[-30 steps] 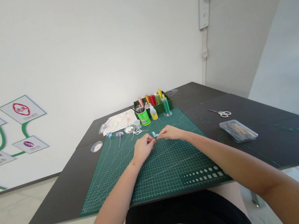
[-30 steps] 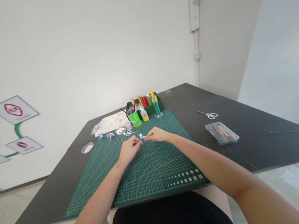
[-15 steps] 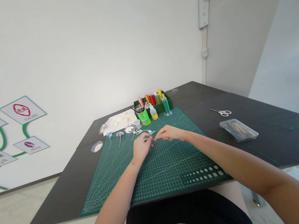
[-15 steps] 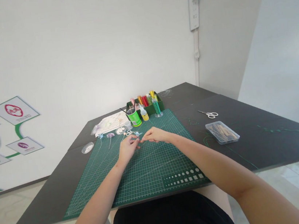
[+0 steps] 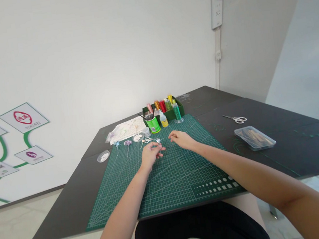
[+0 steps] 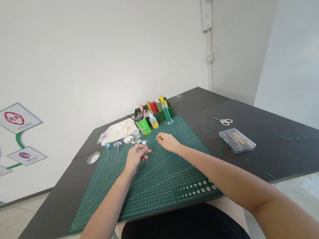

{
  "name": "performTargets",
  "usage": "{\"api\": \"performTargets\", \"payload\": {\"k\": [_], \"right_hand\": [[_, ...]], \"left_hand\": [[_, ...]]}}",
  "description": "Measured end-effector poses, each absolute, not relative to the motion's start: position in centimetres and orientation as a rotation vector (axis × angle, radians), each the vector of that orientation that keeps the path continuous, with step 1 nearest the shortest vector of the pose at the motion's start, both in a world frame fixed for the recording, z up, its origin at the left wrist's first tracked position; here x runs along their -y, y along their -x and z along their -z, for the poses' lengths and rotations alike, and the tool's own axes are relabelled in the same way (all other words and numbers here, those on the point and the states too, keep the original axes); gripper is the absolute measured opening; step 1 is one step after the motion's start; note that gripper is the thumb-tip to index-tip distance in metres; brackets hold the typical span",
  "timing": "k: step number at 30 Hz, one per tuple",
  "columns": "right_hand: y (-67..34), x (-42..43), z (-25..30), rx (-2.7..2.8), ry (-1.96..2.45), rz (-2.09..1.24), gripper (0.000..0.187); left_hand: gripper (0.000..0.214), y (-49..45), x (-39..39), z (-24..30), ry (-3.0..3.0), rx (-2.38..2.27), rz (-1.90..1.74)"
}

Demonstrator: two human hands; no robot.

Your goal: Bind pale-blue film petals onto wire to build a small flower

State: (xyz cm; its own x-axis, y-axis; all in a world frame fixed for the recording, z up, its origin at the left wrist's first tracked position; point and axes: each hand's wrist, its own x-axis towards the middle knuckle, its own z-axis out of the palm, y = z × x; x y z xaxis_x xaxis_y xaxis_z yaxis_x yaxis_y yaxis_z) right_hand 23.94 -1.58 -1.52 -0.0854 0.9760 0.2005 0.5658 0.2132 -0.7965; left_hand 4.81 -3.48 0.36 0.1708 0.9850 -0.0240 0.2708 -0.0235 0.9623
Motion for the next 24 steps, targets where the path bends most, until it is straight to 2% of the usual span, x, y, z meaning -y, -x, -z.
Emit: {"api": "performTargets", "payload": {"k": [4,9,12,15,19,24], "right_hand": [[-23.4,1.5,1.7,1.739,1.316,-0.727,0.027],[-21.8,3.1,0.7,1.542,1.048,-1.416,0.021],[-21.2,4.2,0.2,1.382,0.945,-1.596,0.015],[-21.0,4.5,0.2,1.419,1.041,-1.528,0.017],[-20.7,4.3,0.8,1.549,1.151,-1.225,0.021],[-20.5,4.0,1.2,1.47,1.184,-1.087,0.02]], "left_hand": [[0.023,-4.9,3.5,-0.3,-1.484,-1.272,-0.942],[0.022,-4.9,3.3,0.0,-1.52,-1.292,-0.937],[0.02,-4.8,3.1,0.3,-1.578,-1.306,-0.941],[0.019,-4.8,3.1,0.6,-1.637,-1.328,-0.933],[0.018,-5.0,3.3,0.8,-1.697,-1.351,-0.94],[0.029,-5.2,3.5,0.7,-1.669,-1.375,-0.986]]}}
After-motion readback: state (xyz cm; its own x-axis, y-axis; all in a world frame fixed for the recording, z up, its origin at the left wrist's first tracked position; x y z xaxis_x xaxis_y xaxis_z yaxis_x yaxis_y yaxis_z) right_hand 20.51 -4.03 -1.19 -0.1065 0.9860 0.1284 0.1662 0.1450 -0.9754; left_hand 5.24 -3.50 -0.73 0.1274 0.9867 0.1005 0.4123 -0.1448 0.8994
